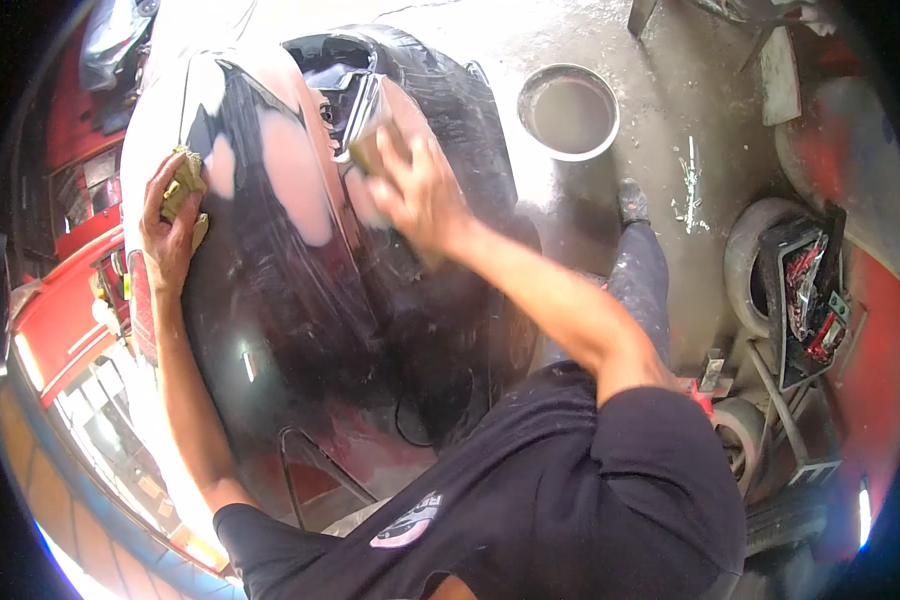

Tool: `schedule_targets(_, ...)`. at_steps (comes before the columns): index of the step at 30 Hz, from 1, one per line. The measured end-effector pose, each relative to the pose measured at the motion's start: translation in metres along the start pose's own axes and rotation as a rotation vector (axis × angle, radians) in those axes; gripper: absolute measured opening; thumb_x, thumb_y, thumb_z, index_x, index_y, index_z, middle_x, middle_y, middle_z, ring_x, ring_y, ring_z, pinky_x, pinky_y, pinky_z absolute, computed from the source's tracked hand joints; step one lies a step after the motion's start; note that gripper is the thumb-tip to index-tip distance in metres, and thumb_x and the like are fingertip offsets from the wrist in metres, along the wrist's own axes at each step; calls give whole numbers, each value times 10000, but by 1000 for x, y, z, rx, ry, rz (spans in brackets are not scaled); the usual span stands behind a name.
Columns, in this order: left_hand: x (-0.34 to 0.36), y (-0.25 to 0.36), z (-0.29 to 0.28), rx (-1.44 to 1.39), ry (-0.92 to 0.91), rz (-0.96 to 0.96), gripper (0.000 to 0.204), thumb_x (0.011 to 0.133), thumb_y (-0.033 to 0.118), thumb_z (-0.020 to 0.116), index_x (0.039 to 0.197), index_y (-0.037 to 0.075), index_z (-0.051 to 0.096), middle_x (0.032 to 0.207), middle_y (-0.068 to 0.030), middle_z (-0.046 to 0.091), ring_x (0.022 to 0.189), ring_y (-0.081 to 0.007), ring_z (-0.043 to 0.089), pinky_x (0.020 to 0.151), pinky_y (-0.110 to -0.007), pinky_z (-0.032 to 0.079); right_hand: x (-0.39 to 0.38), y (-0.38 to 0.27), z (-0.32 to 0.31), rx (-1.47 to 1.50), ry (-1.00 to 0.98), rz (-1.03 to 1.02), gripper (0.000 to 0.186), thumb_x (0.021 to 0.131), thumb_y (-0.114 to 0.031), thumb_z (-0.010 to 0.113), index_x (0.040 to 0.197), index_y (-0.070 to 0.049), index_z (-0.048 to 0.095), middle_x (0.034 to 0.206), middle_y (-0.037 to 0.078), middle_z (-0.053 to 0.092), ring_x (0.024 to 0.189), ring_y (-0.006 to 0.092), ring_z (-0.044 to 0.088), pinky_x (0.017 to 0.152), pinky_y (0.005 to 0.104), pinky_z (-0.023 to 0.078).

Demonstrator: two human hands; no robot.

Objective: The person sands a car body panel with a sanding block, wipes the surface with a cloth, dips the sanding block into a bucket of water, and continues sanding the panel.

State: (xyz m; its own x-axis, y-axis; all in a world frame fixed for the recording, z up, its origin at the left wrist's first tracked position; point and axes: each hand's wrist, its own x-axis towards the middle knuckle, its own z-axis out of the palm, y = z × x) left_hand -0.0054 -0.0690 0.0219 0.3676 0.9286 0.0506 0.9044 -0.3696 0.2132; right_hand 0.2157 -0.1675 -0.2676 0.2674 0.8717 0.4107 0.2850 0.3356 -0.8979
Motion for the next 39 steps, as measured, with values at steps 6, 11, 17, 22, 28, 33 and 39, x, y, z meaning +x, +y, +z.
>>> schedule_targets(6, 14, 8, 14, -28, -11, 31, 481, 917, 6, 693, 1394, 69, 674, 1435, -155, 640, 1348, -297, 599, 1147, -391, 451, 93, 101, 14, -338, -129, -324, 309, 993, -236, 613, 1268, -107, 669, 1385, 305, 590, 970, 416, 594, 804, 492, 565)
schedule_targets(11, 0, -3, 6, -7, 8, -12, 475, 918, 9, 694, 1389, 63, 674, 1444, -154, 637, 1346, -294, 600, 1146, -390, 451, -7, 1, -5, 21, -164, 104, 671, 988, -428, 631, 1484, 17, 556, 1410, 362, 531, 1167, 490, 595, 1034, 552, 519)
schedule_targets(17, 16, 9, 14, 4, -17, 25, 469, 921, 22, 690, 1388, 58, 674, 1420, -160, 655, 1345, -296, 604, 1146, -394, 449, 62, 69, 9, -195, -79, 27, 360, 1011, -283, 629, 1270, -39, 685, 1209, 292, 634, 1025, 426, 626, 846, 506, 559)
schedule_targets(22, 4, -4, 3, 45, -27, -15, 476, 957, 51, 663, 1433, 44, 641, 1451, -147, 640, 1381, -272, 574, 1181, -391, 410, 3, 8, 2, -65, -223, 161, 748, 1015, -449, 609, 1527, 83, 489, 1302, 381, 541, 1246, 479, 568, 1069, 547, 487)
schedule_targets(28, 17, 5, 17, 10, -12, 18, 467, 926, 30, 686, 1391, 67, 684, 1450, -163, 642, 1368, -296, 593, 1157, -400, 446, 50, 73, 12, -121, -236, 128, 737, 999, -468, 621, 1515, 46, 514, 1327, 409, 534, 1166, 509, 593, 1016, 568, 512)
schedule_targets(33, 1, -6, 1, 33, -1, 0, 466, 928, 29, 684, 1392, 68, 683, 1449, -163, 644, 1366, -295, 595, 1155, -402, 448, -10, -14, -5, -33, -148, 147, 717, 1007, -449, 604, 1531, 29, 498, 1200, 342, 557, 1128, 464, 597, 986, 554, 521)
schedule_targets(39, 17, 5, 17, 23, -18, 22, 468, 929, 27, 680, 1395, 68, 679, 1443, -157, 646, 1349, -293, 605, 1152, -397, 449, 44, 63, 10, -160, -194, 181, 696, 1028, -484, 588, 1512, 12, 517, 1196, 311, 573, 1132, 437, 603, 940, 546, 539)
